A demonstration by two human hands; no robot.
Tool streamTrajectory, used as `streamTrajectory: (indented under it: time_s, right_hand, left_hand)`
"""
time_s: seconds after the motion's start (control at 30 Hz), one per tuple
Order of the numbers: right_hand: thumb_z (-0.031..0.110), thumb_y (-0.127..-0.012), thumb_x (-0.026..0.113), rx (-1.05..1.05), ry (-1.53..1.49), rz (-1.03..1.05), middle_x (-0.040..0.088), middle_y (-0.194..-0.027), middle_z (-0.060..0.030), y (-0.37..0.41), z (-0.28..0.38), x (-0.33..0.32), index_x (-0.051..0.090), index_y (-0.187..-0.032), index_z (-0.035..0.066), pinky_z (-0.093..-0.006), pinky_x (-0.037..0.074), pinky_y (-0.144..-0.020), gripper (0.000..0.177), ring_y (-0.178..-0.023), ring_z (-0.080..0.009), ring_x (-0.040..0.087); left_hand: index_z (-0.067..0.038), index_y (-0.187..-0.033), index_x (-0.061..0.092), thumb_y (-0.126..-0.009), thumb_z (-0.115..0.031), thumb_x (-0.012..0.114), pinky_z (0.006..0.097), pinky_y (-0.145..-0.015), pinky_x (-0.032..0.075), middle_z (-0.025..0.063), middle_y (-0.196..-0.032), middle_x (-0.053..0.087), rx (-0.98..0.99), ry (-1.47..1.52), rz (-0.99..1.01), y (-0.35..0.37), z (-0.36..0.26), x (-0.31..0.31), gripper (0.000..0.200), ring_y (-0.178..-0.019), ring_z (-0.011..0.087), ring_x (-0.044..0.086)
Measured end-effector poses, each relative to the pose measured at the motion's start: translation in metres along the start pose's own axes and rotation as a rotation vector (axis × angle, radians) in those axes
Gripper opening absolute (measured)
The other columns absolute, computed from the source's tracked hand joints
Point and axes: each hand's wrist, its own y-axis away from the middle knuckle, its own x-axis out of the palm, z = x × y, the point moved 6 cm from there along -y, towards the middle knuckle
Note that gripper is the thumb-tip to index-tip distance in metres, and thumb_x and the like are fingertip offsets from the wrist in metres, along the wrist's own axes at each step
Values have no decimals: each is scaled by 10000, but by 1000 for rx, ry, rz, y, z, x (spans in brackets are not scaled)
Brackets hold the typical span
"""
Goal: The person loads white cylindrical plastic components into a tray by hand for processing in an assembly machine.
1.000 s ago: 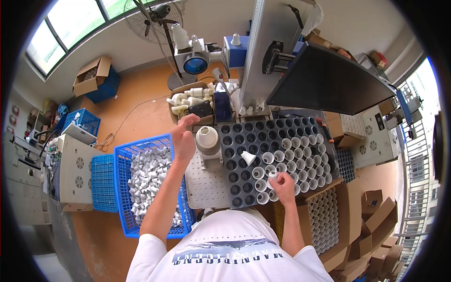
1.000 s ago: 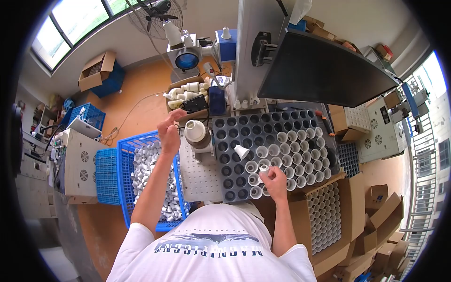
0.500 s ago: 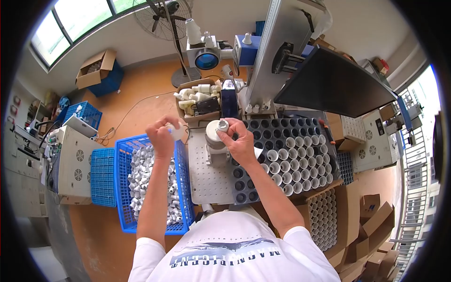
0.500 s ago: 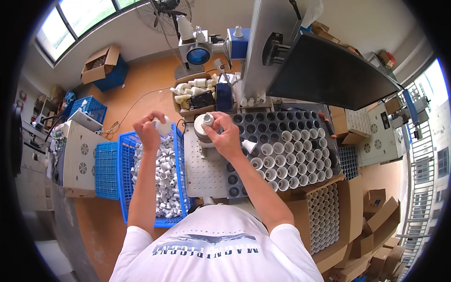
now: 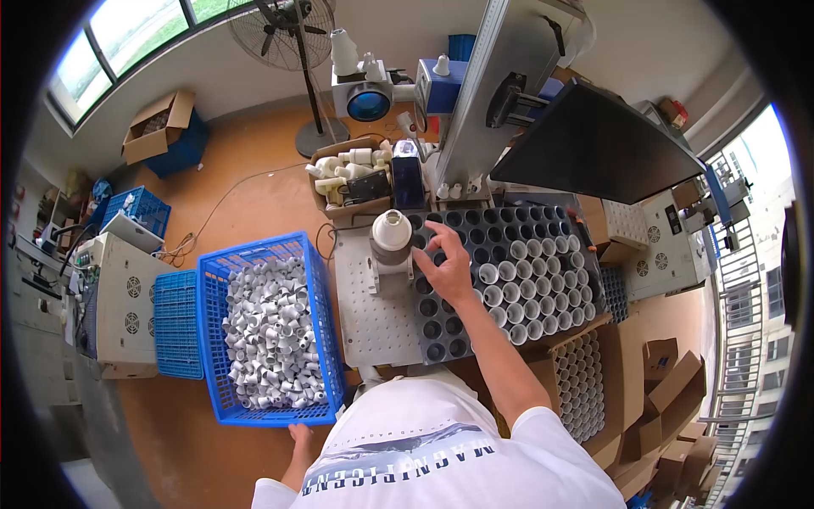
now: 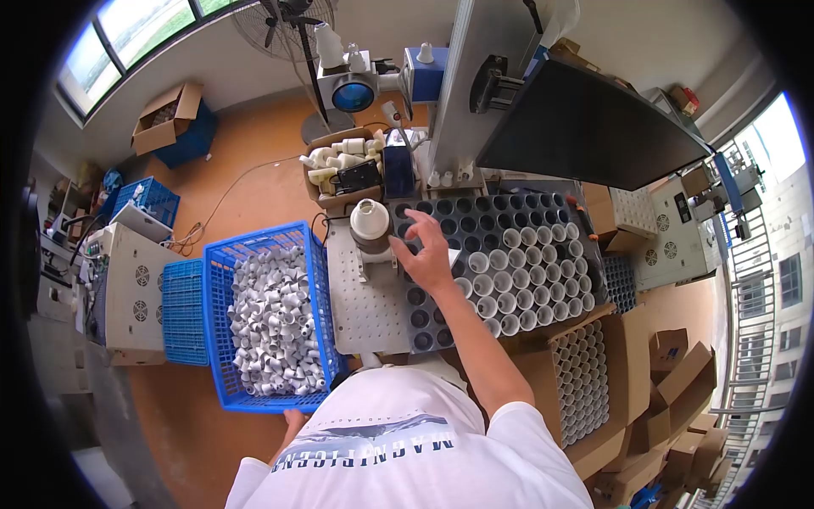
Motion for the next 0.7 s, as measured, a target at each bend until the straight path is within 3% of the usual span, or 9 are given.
streamTrajectory:
  time_s: [0.03, 0.07, 0.13, 0.23, 0.27, 0.37, 0.43, 0.6, 0.7]
  right_hand:
    - [183, -746, 743, 23, 141, 35, 616, -1130, -148, 13, -23, -7, 569, -892, 6, -396, 427, -949, 287, -1106, -324, 551]
    - [179, -723, 740, 140, 193, 120, 585, -1186, -171, 26, -48, -12, 560, -900, 19, -424, 401, -981, 299, -1153, -355, 512]
    - [113, -711, 707, 92, 462, 218, 577, -1123, -168, 52, -75, -19, 531, -1124, -9, -416, 418, -964, 465, -1098, -355, 522]
    - [69, -706, 662, 232, 570, 397, 555, -1155, -184, 76, -114, -15, 508, -1153, -1, -436, 424, -944, 479, -1085, -372, 518]
    - [48, -709, 633, 178, 553, 373, 571, -1122, -190, 80, -122, -13, 493, -1168, -4, -444, 426, -931, 483, -1062, -381, 524]
    - [65, -715, 642, 182, 546, 418, 586, -1082, -188, 81, -137, -12, 514, -1134, 1, -442, 423, -929, 444, -1062, -371, 521]
    - [77, -720, 650, 259, 442, 387, 600, -1058, -191, 73, -128, -21, 534, -1115, 5, -422, 441, -903, 418, -1032, -356, 547]
    - [163, -744, 664, 563, -15, 304, 648, -1011, -153, 66, -93, -54, 574, -1092, 14, -373, 479, -832, 390, -939, -310, 620]
    - [180, -762, 681, 631, -171, 227, 655, -985, -114, 94, -82, -66, 577, -1095, 5, -328, 484, -812, 391, -892, -227, 629]
  left_hand:
    - [121, -1213, 440, -819, -117, 426, 434, -818, 476, 320, -1135, 549, -77, -24, 32, 17, 29, -8, 461, -950, 385, 593]
    - [118, -1219, 432, -823, -119, 420, 435, -795, 485, 322, -1150, 540, -138, -43, 60, 29, 50, -11, 462, -937, 381, 601]
    - [113, -1231, 416, -831, -124, 409, 438, -749, 502, 325, -1179, 523, -214, -83, 100, 41, 83, -15, 465, -912, 375, 617]
    - [105, -1249, 392, -843, -131, 393, 441, -680, 527, 330, -1223, 497, -162, -77, 128, 32, 80, -2, 470, -874, 364, 641]
    - [103, -1255, 384, -847, -133, 387, 443, -657, 536, 332, -1238, 489, -121, -55, 141, 26, 67, 3, 471, -862, 361, 649]
    - [62, -1223, 351, -834, -49, 353, 338, -413, 432, 276, -899, 594, 64, 36, 238, 36, -51, 23, 404, -531, 241, 578]
    - [35, -1205, 285, -815, -66, 367, 332, -443, 417, 248, -742, 604, 41, 181, 312, 29, -99, 43, 411, -550, 255, 578]
    - [31, -1062, 302, -806, -32, 372, 287, -469, 417, 222, -759, 626, 274, 243, 369, 65, -206, 77, 273, -568, 207, 566]
    - [47, -1044, 306, -783, -28, 389, 276, -469, 414, 213, -742, 632, 318, 152, 431, 88, -213, 91, 284, -575, 196, 567]
